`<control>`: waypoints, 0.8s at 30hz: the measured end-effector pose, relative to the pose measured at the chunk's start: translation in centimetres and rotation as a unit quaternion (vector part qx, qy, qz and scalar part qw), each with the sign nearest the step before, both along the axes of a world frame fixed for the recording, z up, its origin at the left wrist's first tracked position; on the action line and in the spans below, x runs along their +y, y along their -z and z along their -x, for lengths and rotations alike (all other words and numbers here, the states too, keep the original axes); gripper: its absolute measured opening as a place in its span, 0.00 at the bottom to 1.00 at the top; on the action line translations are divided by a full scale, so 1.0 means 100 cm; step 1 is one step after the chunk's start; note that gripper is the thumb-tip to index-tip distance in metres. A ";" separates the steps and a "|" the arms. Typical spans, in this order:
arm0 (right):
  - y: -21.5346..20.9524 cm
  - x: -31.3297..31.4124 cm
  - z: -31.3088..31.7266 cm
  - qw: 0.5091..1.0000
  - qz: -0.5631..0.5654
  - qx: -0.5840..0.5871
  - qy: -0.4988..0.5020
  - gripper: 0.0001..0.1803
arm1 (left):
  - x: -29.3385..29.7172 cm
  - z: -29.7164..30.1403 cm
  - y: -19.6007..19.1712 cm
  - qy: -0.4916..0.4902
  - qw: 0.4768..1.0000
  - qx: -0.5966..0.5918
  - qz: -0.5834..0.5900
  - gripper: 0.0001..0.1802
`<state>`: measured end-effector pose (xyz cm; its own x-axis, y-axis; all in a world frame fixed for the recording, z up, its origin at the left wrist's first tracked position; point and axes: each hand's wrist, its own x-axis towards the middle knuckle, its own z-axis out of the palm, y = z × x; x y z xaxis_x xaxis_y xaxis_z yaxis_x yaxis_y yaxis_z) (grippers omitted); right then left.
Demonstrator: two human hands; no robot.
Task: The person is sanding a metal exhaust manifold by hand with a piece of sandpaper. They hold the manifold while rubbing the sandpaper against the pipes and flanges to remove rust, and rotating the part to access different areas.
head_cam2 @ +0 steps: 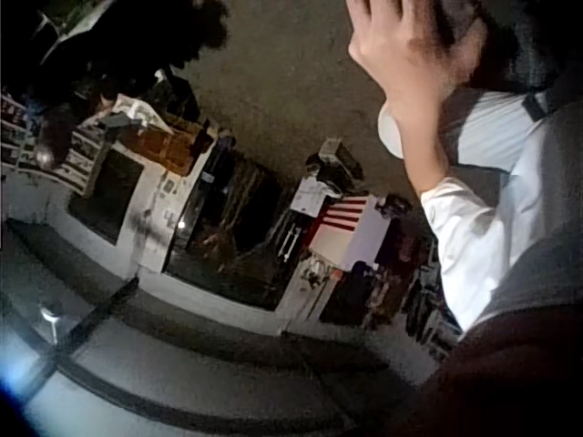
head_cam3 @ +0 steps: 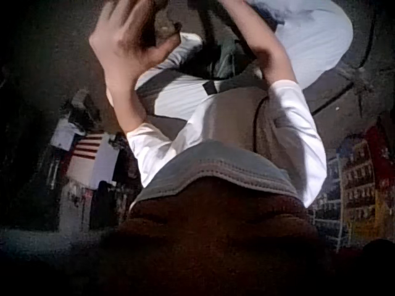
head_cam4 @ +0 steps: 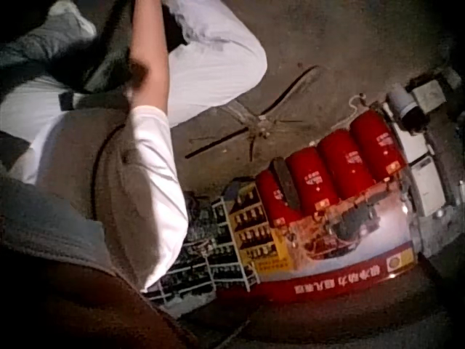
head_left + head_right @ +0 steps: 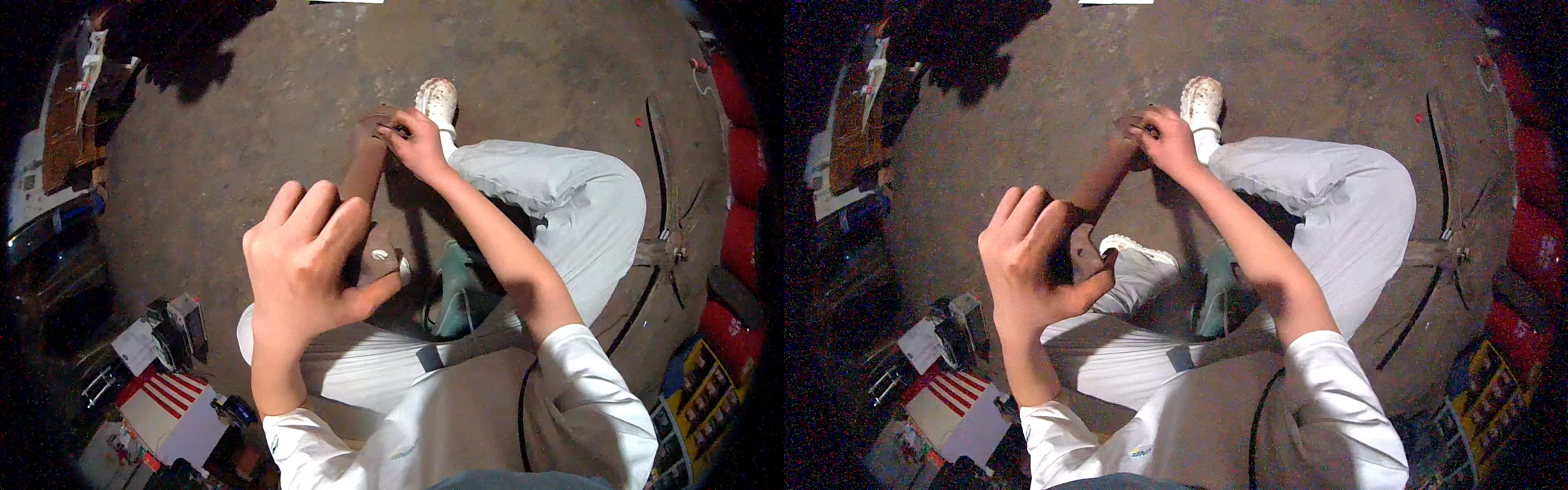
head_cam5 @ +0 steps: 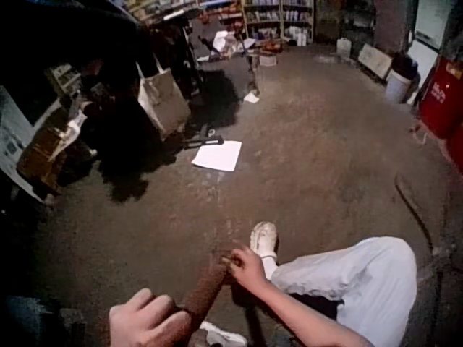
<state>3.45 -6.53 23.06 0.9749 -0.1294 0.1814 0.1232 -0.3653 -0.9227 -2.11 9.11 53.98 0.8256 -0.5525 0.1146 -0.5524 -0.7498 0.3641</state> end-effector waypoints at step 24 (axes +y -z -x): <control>0.017 -0.008 0.003 0.999 0.022 0.006 0.048 0.15 | -0.003 -0.008 0.003 0.003 1.000 -0.028 -0.002 0.24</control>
<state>3.18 -7.29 21.34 0.9602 -0.2154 0.1776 0.0747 -0.4146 -0.9069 -1.33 8.81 53.69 0.8147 -0.5576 0.1592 -0.5763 -0.7480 0.3292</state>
